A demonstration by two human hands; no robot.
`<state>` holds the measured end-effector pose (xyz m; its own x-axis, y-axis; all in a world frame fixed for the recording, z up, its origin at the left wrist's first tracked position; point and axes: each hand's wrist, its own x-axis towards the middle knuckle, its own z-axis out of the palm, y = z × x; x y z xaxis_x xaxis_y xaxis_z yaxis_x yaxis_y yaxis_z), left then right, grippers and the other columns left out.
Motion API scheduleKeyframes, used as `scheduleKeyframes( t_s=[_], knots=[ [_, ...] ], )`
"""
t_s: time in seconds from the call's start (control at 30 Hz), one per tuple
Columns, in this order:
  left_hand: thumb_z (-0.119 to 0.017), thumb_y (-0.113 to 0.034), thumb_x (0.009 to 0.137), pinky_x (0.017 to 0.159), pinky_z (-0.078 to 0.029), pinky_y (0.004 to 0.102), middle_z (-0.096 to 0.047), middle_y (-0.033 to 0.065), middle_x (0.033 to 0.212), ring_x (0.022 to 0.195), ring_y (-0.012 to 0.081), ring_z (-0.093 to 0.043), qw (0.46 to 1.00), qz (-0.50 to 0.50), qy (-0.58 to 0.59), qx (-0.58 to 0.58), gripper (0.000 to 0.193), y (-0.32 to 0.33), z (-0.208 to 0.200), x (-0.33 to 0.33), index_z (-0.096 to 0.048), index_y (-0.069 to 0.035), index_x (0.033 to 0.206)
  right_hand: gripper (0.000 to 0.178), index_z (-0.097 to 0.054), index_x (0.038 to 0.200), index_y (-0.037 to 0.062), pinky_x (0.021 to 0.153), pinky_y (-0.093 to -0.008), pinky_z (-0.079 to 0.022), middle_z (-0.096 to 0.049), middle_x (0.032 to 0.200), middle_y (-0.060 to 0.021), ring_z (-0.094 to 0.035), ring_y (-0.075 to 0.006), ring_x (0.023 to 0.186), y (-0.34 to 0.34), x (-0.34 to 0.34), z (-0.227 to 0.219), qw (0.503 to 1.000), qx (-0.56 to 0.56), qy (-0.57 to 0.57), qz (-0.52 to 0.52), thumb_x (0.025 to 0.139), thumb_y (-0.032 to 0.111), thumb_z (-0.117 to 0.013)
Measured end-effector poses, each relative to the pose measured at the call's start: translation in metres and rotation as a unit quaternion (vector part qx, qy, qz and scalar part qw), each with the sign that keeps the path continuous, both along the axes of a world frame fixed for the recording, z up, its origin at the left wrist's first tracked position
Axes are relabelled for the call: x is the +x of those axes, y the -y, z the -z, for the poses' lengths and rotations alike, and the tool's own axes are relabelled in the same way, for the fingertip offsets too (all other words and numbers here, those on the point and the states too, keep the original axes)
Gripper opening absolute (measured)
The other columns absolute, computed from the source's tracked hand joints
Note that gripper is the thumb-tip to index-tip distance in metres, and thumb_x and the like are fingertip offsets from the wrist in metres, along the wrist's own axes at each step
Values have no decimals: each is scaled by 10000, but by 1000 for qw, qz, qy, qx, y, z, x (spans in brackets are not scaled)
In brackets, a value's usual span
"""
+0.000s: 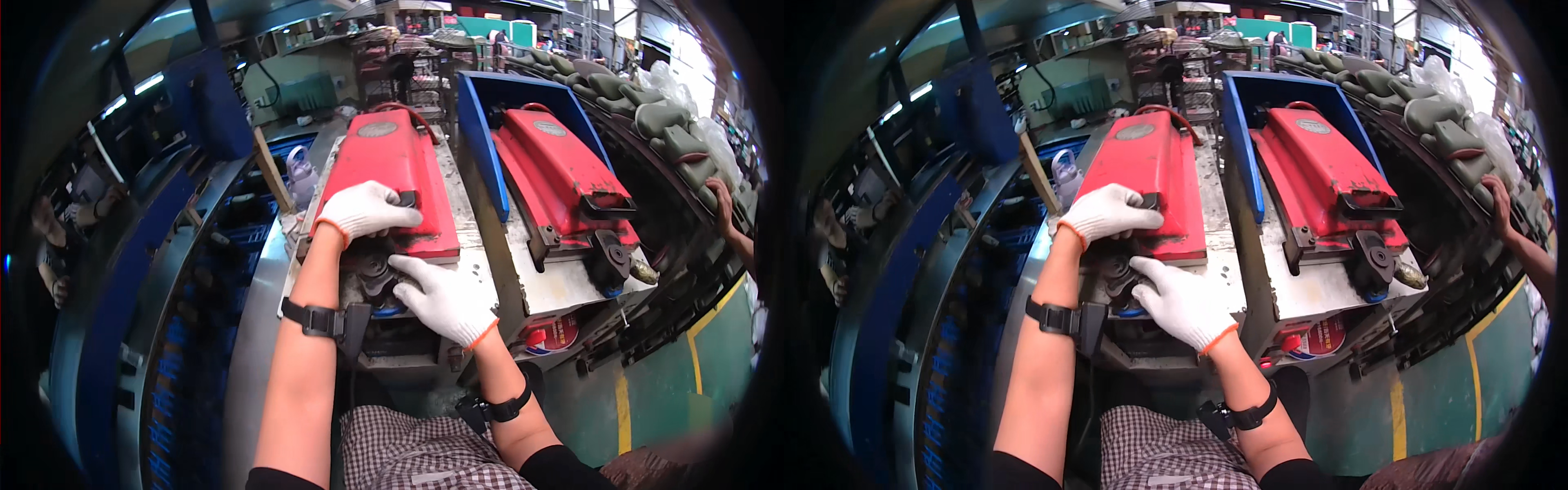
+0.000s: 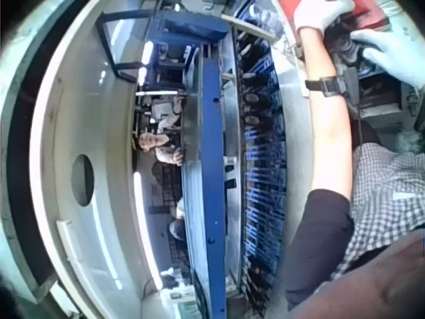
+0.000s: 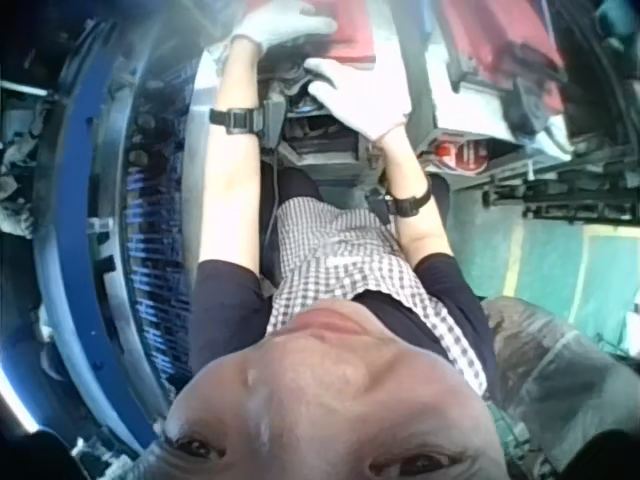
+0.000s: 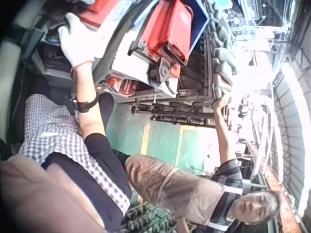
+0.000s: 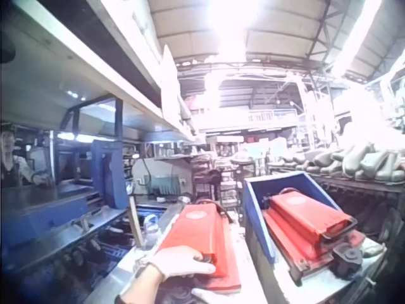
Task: Positioning shoes in pneumatic pressing machines to bond soles and shape components.
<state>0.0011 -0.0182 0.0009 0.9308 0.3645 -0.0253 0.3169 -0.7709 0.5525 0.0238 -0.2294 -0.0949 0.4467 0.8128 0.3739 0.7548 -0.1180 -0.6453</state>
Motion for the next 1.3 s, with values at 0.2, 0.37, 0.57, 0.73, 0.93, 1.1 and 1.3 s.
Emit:
scheduleKeyframes(
  t_s=[0.2,0.37,0.57,0.73,0.93,1.1,1.3],
  knots=[
    [-801,-564,812,563,-473,290,-659,32,636,565,133,-616,1000,4,-9,13,499,-1,11,2,-748,-69,773,474,-620,1431,95,979,-460,-559,-740,1233,-216,-713,-396,1132,1,0,7,999,-16,-22,17,1014,320,-637],
    [-796,-586,796,569,-468,291,-661,36,641,583,130,-621,999,17,-2,29,506,-1,8,1,-753,-83,771,479,-620,1439,106,983,-457,-559,-745,1224,-207,-718,-380,1131,1,-3,2,999,-25,-5,30,1017,331,-635],
    [-797,-595,804,570,-474,280,-654,40,629,573,121,-607,1000,0,-19,10,521,2,5,1,-742,-79,762,474,-607,1453,80,1017,-435,-544,-729,1278,-196,-697,-364,1183,1,-4,0,999,-9,-36,6,1033,300,-626],
    [-798,-589,808,565,-475,281,-653,41,626,568,122,-608,1000,5,-17,18,524,0,8,2,-733,-72,753,477,-609,1452,80,1012,-432,-546,-731,1273,-194,-702,-364,1171,1,-3,5,1000,0,-20,10,1029,298,-634],
    [-800,-589,803,567,-479,285,-668,53,642,572,127,-620,1000,13,-11,27,525,0,6,1,-741,-70,759,480,-613,1451,82,1011,-433,-547,-736,1263,-192,-707,-364,1161,2,-5,-1,1000,-16,-18,19,1029,310,-632],
    [-796,-593,791,578,-481,286,-668,45,644,579,128,-624,1000,7,-8,13,526,0,8,1,-745,-71,760,482,-612,1458,93,1006,-435,-550,-740,1254,-193,-711,-367,1154,2,-4,1,999,-24,-34,15,1030,314,-631],
    [-797,-586,789,595,-485,284,-677,53,657,596,140,-637,999,8,-13,30,527,2,3,-1,-762,-60,790,487,-616,1462,118,1012,-437,-551,-742,1257,-196,-718,-368,1149,1,-3,0,999,-35,-23,28,1020,320,-640]
  ],
)
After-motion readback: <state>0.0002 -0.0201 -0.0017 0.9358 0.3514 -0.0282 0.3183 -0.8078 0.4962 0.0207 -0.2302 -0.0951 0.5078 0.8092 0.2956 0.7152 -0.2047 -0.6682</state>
